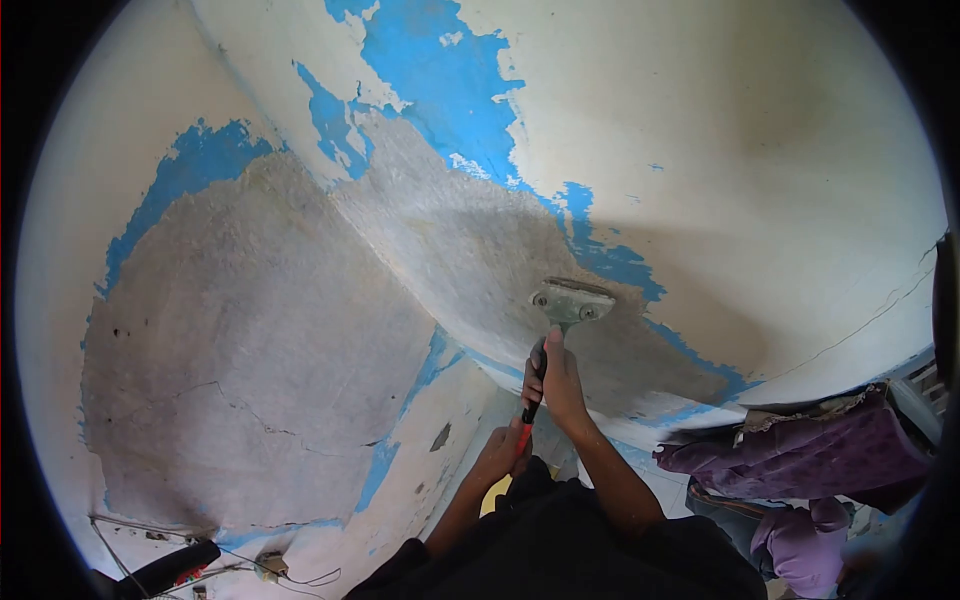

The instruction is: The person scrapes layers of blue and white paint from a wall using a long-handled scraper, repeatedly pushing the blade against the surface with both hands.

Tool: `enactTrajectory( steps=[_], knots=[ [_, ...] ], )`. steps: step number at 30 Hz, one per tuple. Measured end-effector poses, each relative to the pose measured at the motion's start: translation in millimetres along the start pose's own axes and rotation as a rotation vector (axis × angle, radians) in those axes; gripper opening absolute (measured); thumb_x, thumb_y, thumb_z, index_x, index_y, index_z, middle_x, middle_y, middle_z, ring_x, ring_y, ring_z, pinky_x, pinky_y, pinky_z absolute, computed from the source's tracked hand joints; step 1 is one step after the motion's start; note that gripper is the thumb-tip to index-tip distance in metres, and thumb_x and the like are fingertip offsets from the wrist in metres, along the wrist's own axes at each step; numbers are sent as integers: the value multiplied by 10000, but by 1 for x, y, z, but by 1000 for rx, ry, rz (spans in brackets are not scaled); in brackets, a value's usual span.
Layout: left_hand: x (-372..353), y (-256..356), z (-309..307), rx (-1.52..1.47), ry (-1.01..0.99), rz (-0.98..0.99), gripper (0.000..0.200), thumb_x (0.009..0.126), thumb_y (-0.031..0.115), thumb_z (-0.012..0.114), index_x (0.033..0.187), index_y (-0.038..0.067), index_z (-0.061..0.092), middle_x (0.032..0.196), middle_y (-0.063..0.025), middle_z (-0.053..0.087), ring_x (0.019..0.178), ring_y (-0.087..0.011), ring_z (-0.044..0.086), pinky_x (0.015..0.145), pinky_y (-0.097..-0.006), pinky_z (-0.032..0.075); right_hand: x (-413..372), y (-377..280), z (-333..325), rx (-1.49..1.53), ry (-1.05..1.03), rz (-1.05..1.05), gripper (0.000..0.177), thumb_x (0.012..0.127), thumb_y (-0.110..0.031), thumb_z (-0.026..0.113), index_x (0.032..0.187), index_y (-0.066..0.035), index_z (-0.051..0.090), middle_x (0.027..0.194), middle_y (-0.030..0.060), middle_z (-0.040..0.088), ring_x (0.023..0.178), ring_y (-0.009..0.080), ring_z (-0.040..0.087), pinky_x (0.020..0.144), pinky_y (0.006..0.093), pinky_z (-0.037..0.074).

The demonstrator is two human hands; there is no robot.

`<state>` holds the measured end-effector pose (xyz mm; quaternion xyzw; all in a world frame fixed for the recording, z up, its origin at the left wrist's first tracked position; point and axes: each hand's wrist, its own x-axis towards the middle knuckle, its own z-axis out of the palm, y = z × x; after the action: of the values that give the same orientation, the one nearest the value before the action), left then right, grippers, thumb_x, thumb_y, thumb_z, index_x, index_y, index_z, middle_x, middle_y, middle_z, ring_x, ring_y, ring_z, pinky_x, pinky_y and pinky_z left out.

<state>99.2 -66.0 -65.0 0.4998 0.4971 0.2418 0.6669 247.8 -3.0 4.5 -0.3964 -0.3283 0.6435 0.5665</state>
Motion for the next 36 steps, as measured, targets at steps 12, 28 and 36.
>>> enactTrajectory(
  steps=[12,28,36],
  knots=[
    [6,52,2,102,-7,123,675,980,555,260,590,48,476,436,-33,412,354,-136,412,374,-270,308,3,-44,6,28,-26,-124,603,933,-644,308,714,-84,355,487,18,330,370,134,356,382,303,381],
    [18,52,12,159,39,221,671,975,556,280,585,52,490,467,-19,430,410,-120,433,418,-276,326,-1,-54,-3,95,-41,-173,549,976,-554,312,711,-76,366,496,9,348,378,102,348,378,262,363],
    [46,-84,43,204,78,97,593,982,509,330,670,49,536,526,-23,479,445,-129,457,449,-292,356,-7,61,-77,-1,74,22,622,929,-661,274,682,-95,348,480,8,313,365,118,330,370,288,340]
  ],
)
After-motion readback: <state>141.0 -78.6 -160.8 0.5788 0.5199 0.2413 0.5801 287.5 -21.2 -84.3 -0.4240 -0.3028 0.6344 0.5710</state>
